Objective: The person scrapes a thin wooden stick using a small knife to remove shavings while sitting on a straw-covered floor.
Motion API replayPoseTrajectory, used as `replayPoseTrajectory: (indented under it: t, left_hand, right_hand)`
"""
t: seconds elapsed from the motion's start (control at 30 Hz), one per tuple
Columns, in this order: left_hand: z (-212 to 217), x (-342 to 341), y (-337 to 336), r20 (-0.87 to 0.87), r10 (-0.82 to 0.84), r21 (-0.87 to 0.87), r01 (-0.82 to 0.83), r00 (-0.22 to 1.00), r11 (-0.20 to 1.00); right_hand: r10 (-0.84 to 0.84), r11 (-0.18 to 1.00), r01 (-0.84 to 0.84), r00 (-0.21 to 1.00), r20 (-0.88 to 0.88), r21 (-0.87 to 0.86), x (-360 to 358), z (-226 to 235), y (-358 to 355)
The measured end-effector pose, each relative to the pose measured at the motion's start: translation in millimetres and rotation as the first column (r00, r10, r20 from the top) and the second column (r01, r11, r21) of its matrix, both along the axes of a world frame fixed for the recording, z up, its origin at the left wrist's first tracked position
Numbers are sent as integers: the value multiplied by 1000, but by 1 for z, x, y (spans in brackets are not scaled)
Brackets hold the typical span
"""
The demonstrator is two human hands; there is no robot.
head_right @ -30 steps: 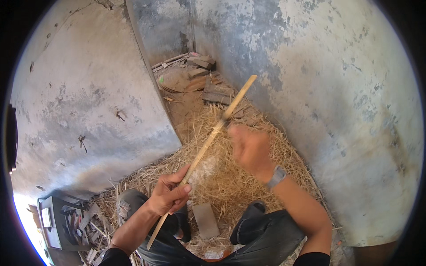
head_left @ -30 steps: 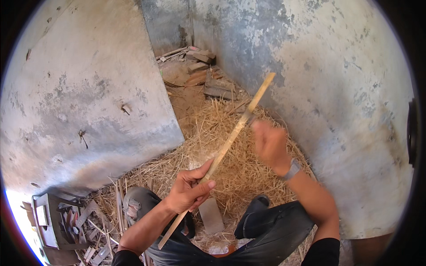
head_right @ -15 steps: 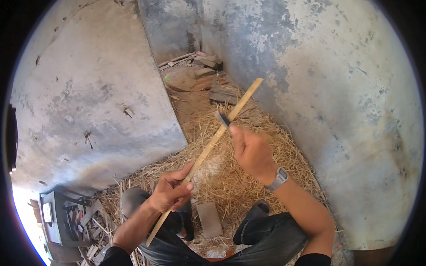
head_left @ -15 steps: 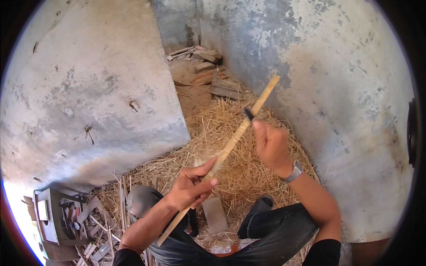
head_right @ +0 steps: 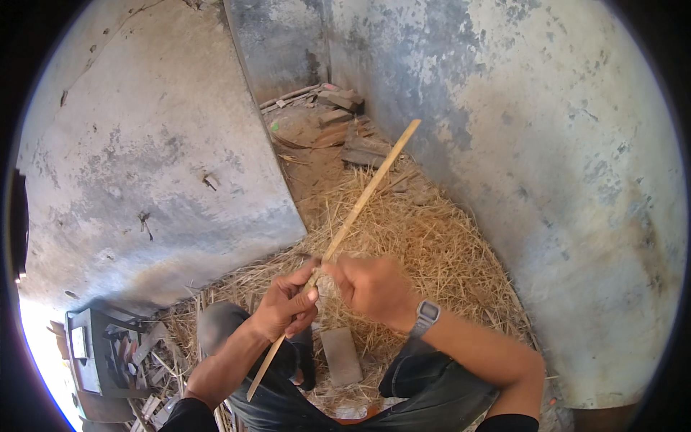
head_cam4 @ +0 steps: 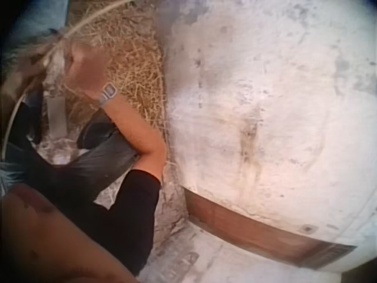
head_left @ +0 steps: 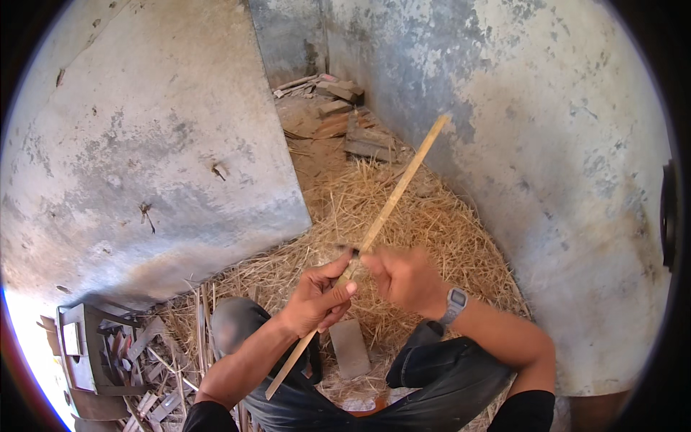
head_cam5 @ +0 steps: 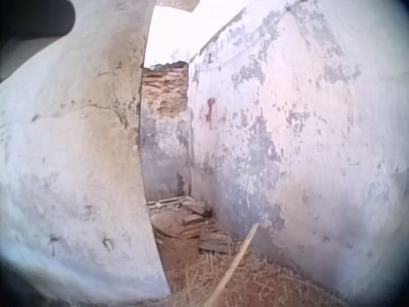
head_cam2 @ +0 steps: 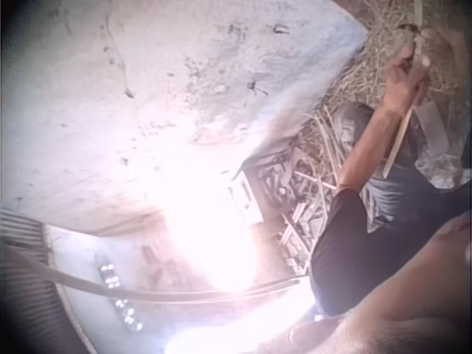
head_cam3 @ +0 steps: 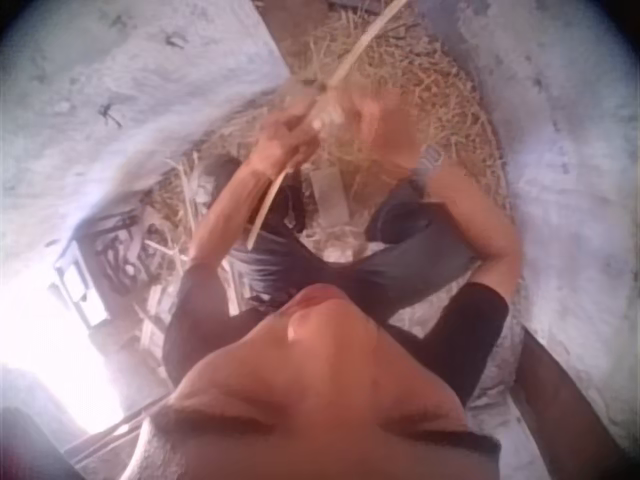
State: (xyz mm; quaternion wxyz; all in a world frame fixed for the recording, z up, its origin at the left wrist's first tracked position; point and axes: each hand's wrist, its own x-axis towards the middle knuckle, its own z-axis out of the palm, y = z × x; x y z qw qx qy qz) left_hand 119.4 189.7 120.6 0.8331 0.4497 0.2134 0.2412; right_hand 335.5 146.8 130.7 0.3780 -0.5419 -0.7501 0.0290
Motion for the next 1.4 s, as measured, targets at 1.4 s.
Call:
replayPoseTrajectory:
  t: [1.4]
  left_hand:
    - [5, 11, -7, 15, -153, -43, 153, 988, 987]
  right_hand:
    - [-209, 974, 140, 866, -454, -180, 42, 38, 7]
